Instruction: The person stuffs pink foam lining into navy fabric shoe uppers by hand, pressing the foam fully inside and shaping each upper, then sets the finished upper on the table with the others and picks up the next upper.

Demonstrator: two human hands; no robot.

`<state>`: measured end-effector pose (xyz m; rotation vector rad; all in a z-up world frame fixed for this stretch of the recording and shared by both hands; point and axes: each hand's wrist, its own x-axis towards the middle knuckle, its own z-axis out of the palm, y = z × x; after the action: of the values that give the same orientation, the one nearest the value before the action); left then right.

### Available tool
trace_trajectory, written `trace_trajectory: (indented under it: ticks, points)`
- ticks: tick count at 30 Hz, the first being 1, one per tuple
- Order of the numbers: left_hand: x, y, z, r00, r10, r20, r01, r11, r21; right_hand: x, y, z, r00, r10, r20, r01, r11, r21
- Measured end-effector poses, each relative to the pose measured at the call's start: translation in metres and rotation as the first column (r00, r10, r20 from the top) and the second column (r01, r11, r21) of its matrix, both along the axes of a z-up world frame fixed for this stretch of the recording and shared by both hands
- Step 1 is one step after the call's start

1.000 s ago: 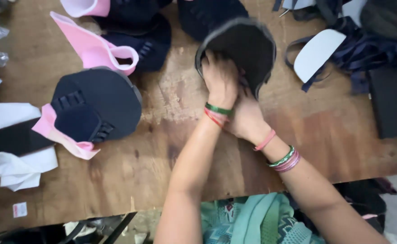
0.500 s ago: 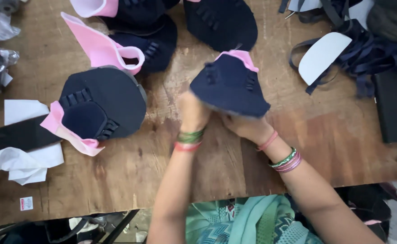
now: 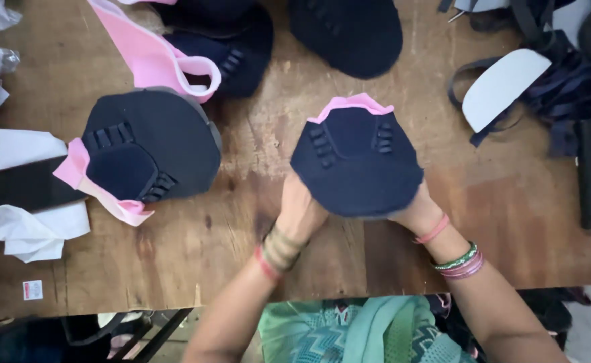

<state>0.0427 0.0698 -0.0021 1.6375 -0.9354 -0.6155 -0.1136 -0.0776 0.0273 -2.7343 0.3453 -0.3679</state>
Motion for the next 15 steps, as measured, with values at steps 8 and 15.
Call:
trace_trajectory:
  ticks: [8,15]
  points:
    - [0.010,-0.030,0.067,0.717,-0.341,0.609,-0.005,0.870,0.493,0.021,0.007,0.039,0.989,0.125,0.075,-0.118,0.989,-0.089]
    - [0.001,-0.001,0.023,0.332,-0.066,0.941,-0.178,0.975,0.131,0.015,0.007,0.020,0.996,0.076,0.048,-0.075,0.997,-0.020]
